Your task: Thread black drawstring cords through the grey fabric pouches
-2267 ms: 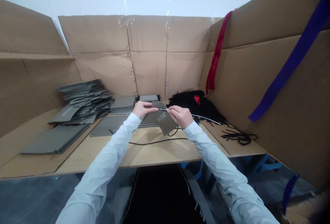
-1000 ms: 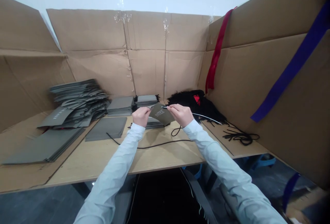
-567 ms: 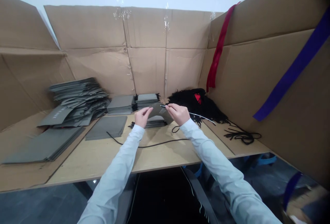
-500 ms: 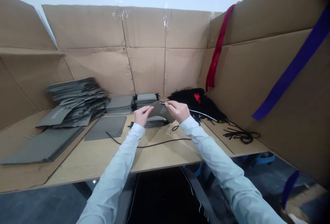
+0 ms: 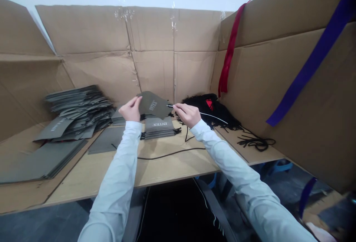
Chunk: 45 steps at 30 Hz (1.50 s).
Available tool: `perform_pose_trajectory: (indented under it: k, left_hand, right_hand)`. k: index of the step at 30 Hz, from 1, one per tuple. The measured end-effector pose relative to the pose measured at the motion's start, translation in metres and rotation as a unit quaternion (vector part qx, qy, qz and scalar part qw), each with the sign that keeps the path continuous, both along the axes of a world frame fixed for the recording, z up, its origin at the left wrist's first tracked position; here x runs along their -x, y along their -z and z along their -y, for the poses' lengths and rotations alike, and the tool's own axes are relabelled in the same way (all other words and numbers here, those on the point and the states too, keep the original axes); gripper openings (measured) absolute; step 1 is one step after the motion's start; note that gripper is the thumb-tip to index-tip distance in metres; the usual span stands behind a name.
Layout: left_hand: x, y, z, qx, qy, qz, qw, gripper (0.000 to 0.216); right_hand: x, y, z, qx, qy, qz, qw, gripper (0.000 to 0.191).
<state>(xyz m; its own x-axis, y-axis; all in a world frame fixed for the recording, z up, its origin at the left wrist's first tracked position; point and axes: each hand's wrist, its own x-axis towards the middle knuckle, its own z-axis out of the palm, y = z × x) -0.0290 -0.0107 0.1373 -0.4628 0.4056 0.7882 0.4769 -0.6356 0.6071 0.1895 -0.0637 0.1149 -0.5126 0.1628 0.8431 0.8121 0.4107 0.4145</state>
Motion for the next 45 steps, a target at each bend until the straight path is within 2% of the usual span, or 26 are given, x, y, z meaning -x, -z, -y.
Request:
perform_pose_trajectory:
  k: [3, 6, 9, 12, 15, 19, 25, 34, 45]
  left_hand:
    - [0.007, 0.01, -0.004, 0.004, -0.002, 0.004, 1.0, 0.026]
    - [0.0, 0.045, -0.005, 0.066, 0.088, -0.074, 0.991, 0.022]
    - [-0.011, 0.084, -0.006, 0.17, 0.179, -0.151, 0.957, 0.018]
    - [-0.018, 0.105, -0.003, 0.241, 0.241, -0.207, 0.917, 0.014]
    - [-0.02, 0.106, 0.001, 0.276, 0.241, -0.247, 0.897, 0.01]
    - [-0.021, 0.105, 0.005, 0.28, 0.234, -0.282, 0.887, 0.008]
    - [-0.024, 0.112, 0.004, 0.287, 0.244, -0.24, 0.895, 0.012]
    - [-0.025, 0.119, 0.002, 0.279, 0.257, -0.23, 0.896, 0.014]
    - [-0.024, 0.122, 0.001, 0.268, 0.244, -0.259, 0.895, 0.014]
  right_hand:
    - [0.0, 0.008, -0.001, 0.01, -0.003, -0.013, 1.0, 0.024]
    - [0.002, 0.021, -0.003, 0.026, 0.001, -0.024, 0.999, 0.024]
    - [0.006, 0.042, -0.006, 0.053, 0.004, -0.031, 0.998, 0.024]
    - [0.011, 0.067, -0.01, 0.088, 0.004, -0.052, 0.995, 0.024]
    - [0.016, 0.084, -0.012, 0.113, 0.008, -0.087, 0.99, 0.025]
    - [0.019, 0.093, -0.009, 0.147, 0.012, -0.095, 0.985, 0.027]
    - [0.017, 0.1, -0.007, 0.244, 0.031, -0.052, 0.968, 0.035]
    - [0.022, 0.097, -0.003, 0.326, 0.061, -0.043, 0.942, 0.033]
    - [0.018, 0.095, -0.003, 0.346, 0.058, -0.055, 0.935, 0.027]
